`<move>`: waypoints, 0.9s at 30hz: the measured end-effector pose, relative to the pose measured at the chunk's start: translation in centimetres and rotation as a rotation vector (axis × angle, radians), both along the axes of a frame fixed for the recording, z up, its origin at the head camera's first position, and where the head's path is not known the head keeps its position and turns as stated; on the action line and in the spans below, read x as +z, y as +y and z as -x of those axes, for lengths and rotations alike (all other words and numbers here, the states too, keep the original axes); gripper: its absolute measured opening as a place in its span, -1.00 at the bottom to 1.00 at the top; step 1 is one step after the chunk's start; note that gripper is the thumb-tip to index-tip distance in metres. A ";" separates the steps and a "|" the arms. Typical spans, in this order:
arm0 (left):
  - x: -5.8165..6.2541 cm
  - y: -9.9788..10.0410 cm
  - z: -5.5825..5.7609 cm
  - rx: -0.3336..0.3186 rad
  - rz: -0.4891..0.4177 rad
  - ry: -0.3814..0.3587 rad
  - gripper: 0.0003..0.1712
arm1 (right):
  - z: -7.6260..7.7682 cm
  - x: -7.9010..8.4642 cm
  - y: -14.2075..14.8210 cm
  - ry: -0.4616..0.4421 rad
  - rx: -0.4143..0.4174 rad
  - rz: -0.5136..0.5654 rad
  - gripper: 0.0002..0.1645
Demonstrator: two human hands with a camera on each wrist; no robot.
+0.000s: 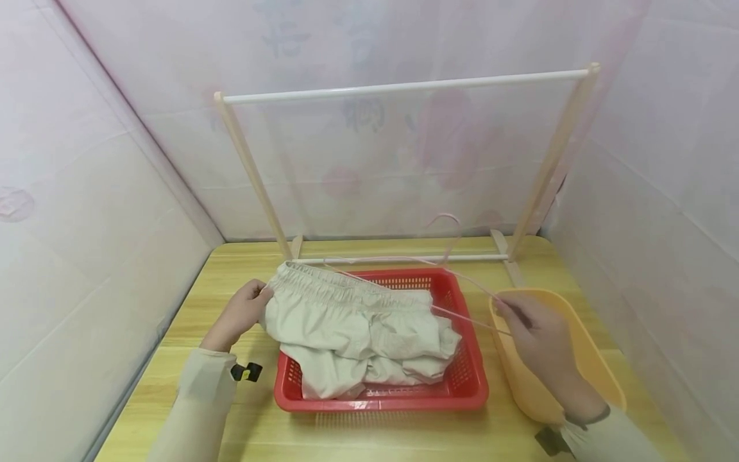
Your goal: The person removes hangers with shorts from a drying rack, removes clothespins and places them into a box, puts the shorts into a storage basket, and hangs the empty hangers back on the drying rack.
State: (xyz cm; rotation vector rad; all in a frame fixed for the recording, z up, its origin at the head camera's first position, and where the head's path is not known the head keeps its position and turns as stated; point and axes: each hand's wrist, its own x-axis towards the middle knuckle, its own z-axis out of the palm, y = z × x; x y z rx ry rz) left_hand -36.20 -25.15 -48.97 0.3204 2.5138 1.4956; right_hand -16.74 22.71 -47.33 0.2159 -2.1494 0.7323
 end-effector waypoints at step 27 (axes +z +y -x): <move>-3.4 3.0 -0.7 -0.207 -0.103 0.329 -0.78 | -0.9 -4.0 0.5 -0.009 -0.050 0.155 -0.79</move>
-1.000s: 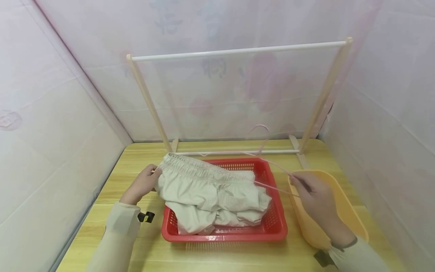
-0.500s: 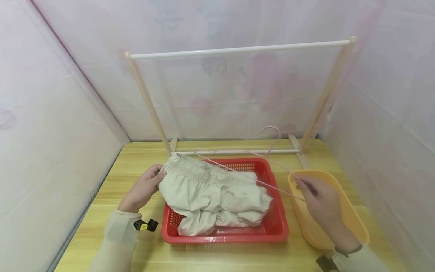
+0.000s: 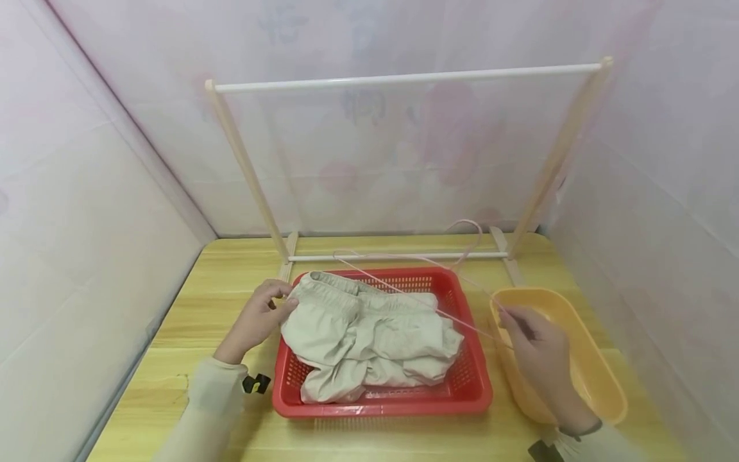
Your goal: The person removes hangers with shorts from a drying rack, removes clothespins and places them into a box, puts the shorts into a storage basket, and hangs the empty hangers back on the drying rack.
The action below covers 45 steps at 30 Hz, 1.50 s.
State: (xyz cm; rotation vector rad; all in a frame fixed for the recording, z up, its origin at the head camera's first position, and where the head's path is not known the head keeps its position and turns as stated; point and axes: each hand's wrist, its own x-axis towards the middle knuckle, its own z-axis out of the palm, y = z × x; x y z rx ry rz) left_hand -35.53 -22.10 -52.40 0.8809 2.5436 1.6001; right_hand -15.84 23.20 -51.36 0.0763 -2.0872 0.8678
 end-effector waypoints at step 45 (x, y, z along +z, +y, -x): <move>-2.3 2.8 0.7 0.134 0.046 -0.186 -0.32 | 7.4 -2.4 -5.1 0.006 -0.021 -0.317 -0.81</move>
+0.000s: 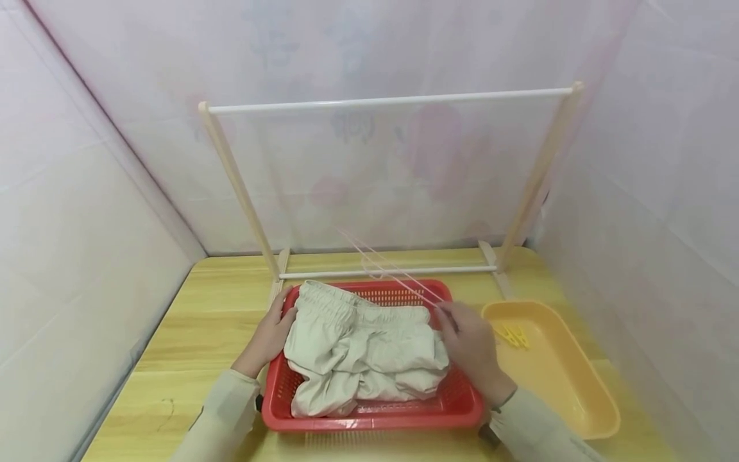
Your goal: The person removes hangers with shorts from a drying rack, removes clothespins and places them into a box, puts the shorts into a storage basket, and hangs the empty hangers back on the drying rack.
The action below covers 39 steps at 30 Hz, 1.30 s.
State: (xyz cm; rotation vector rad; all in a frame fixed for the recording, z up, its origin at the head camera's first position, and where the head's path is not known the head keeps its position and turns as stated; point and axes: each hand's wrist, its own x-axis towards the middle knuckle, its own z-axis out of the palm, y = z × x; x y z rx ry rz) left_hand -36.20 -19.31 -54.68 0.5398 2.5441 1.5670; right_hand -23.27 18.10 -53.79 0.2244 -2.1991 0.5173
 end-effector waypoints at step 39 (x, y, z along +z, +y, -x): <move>-0.5 0.0 0.1 0.013 -0.035 -0.022 -0.33 | -0.1 0.4 0.0 -0.091 0.016 0.109 -0.80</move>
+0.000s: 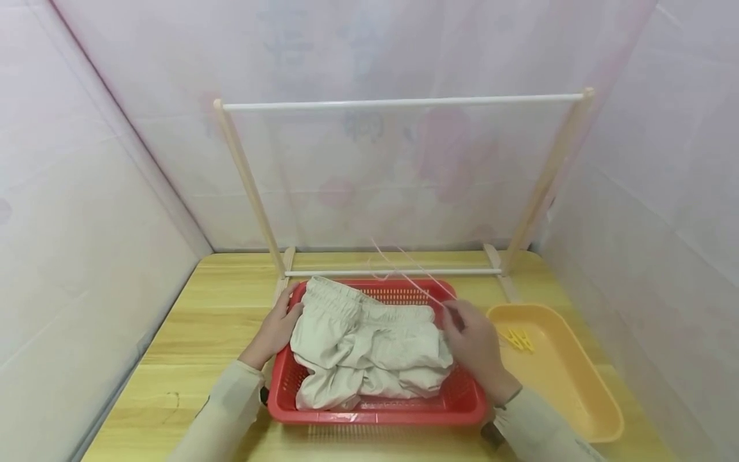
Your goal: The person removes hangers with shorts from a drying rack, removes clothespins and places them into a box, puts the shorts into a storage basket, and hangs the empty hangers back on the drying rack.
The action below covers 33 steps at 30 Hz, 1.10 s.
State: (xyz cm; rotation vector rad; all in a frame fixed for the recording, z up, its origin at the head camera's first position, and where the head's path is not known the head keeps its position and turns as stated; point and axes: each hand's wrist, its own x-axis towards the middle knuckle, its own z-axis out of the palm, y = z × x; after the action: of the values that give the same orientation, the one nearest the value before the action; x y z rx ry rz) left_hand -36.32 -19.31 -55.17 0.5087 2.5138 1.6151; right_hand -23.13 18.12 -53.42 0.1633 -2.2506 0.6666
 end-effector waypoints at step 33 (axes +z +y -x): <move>-0.5 0.1 -0.1 0.000 -0.013 0.013 -0.37 | 7.8 22.3 0.5 0.186 -0.064 -0.229 -0.73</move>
State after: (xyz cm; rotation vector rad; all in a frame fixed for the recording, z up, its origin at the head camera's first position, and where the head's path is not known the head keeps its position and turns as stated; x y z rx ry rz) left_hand -36.24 -19.25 -55.66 0.5224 2.5144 1.6338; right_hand -30.96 18.63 -31.12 0.2545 -2.1379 0.3432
